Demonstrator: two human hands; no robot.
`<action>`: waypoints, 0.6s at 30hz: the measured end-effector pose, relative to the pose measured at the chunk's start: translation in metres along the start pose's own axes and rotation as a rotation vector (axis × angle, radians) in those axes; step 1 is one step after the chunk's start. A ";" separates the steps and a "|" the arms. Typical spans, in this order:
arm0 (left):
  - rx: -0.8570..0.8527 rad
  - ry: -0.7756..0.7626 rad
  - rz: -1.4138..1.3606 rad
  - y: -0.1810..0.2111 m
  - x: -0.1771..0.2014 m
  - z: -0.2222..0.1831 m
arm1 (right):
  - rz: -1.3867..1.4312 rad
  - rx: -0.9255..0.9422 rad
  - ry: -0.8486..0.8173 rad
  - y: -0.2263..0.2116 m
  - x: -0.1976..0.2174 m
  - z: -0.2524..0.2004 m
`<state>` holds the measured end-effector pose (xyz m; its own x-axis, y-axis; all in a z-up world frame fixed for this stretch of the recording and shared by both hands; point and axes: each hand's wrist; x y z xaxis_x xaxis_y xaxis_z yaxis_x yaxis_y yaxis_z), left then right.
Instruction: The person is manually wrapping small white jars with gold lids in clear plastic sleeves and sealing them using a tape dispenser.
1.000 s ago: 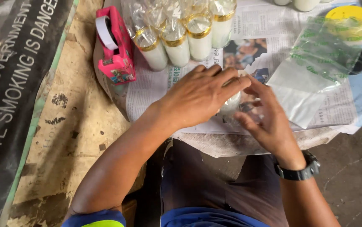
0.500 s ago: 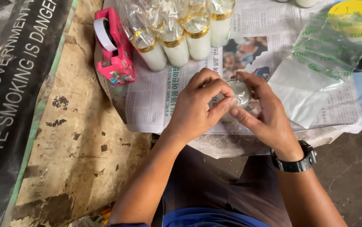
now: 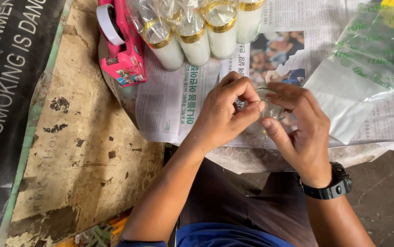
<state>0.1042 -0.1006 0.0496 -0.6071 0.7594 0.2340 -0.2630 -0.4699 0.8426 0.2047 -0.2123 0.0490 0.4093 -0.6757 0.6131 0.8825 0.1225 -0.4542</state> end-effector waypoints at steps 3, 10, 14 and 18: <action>-0.029 0.025 -0.031 -0.002 -0.003 0.000 | -0.048 0.002 0.025 0.000 0.001 -0.003; -0.034 0.031 -0.031 -0.002 -0.003 -0.001 | -0.072 -0.041 -0.023 -0.001 0.009 0.005; 0.002 0.036 -0.050 -0.004 -0.003 -0.005 | 0.115 -0.289 -0.173 -0.004 0.011 0.013; 0.016 0.010 -0.022 -0.011 -0.002 -0.011 | 0.115 -0.338 -0.115 -0.005 0.004 0.005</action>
<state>0.0999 -0.1018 0.0347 -0.6087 0.7649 0.2107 -0.2645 -0.4460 0.8551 0.2033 -0.2116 0.0568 0.5412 -0.5831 0.6059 0.7112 -0.0670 -0.6998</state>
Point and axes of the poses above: each hand's wrist, its own z-axis towards the middle knuckle, its own x-axis out of the back of the hand, y = z × x, and after that the axes turned 13 degrees about -z, right-handed
